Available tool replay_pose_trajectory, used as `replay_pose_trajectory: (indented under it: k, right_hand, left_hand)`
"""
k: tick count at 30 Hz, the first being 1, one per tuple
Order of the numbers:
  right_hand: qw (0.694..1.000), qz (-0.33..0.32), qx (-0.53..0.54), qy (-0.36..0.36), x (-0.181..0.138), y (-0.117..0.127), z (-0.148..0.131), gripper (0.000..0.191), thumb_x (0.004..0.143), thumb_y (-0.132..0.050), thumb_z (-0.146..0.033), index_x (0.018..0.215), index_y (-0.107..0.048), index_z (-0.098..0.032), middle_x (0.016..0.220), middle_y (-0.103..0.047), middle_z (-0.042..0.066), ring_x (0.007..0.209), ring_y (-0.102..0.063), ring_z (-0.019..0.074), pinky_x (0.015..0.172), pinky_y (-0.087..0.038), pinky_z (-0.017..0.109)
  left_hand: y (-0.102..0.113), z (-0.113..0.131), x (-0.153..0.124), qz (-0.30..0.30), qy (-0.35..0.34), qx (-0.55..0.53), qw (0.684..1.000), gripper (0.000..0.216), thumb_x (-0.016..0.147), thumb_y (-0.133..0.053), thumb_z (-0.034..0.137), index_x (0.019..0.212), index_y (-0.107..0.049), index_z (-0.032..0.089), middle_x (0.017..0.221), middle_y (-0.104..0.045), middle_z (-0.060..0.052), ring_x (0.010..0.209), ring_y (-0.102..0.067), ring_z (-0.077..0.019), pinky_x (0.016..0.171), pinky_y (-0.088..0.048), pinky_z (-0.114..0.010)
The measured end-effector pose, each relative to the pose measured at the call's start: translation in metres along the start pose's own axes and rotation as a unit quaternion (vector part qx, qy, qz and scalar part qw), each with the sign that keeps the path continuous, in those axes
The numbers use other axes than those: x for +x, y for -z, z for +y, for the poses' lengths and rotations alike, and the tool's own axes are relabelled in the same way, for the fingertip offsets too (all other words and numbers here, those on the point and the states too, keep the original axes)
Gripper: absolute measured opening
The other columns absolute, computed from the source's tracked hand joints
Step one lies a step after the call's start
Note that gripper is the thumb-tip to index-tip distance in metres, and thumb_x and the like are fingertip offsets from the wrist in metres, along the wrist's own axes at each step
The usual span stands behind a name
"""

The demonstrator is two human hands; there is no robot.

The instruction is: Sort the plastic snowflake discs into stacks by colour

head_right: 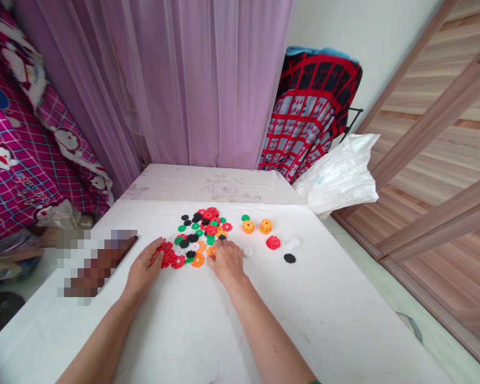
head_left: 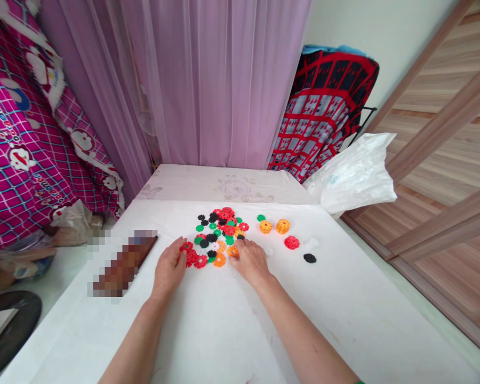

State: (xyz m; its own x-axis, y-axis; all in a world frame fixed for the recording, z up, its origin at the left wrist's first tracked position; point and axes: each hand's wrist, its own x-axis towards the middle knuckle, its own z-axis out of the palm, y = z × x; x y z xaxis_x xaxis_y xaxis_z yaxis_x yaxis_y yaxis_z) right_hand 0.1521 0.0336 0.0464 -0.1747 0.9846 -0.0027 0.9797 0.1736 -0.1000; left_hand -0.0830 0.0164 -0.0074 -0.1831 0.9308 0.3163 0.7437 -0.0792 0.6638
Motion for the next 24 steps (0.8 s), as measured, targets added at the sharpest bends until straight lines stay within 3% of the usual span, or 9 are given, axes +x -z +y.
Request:
replay_pose_trajectory:
  k: [9, 15, 20, 24]
  right_hand:
    - [0.998, 0.009, 0.055, -0.036, 0.003, 0.02, 0.031, 0.016, 0.087, -0.052, -0.032, 0.096, -0.065, -0.026, 0.099, -0.069, 0.002, 0.094, -0.061, 0.0188, 0.073, -0.041, 0.027]
    - [0.993, 0.102, -0.013, -0.061, 0.027, 0.043, 0.09, 0.032, 0.084, -0.055, -0.025, 0.115, -0.062, -0.023, 0.123, -0.06, 0.009, 0.11, -0.053, 0.0242, 0.088, -0.039, 0.033]
    - [0.994, 0.076, -0.077, 0.03, 0.051, 0.063, 0.136, 0.043, 0.079, -0.058, -0.026, 0.123, -0.059, -0.025, 0.137, -0.05, 0.01, 0.123, -0.042, 0.0274, 0.096, -0.031, 0.039]
    - [0.977, -0.005, -0.127, 0.169, 0.067, 0.063, 0.127, 0.046, 0.074, -0.059, -0.017, 0.12, -0.062, -0.025, 0.133, -0.052, 0.01, 0.12, -0.041, 0.0258, 0.094, -0.028, 0.038]
  left_hand:
    - [-0.001, -0.003, 0.0, 0.002, -0.011, 0.009, 1.0, 0.043, 0.085, -0.041, 0.035, 0.117, -0.064, 0.019, 0.128, -0.063, -0.01, 0.118, -0.059, -0.0251, 0.104, -0.045, -0.045]
    - [0.001, -0.003, 0.0, 0.0, -0.018, 0.011, 1.0, 0.042, 0.085, -0.041, 0.036, 0.115, -0.065, 0.019, 0.128, -0.064, -0.009, 0.118, -0.059, -0.0246, 0.103, -0.046, -0.044]
    - [0.001, -0.002, 0.0, -0.001, -0.018, 0.013, 1.0, 0.042, 0.085, -0.042, 0.038, 0.115, -0.065, 0.021, 0.128, -0.063, -0.009, 0.118, -0.06, -0.0248, 0.104, -0.045, -0.044]
    - [-0.001, -0.004, 0.001, 0.001, -0.016, 0.016, 1.0, 0.042, 0.085, -0.043, 0.037, 0.116, -0.065, 0.022, 0.128, -0.064, -0.008, 0.116, -0.06, -0.0246, 0.105, -0.044, -0.045]
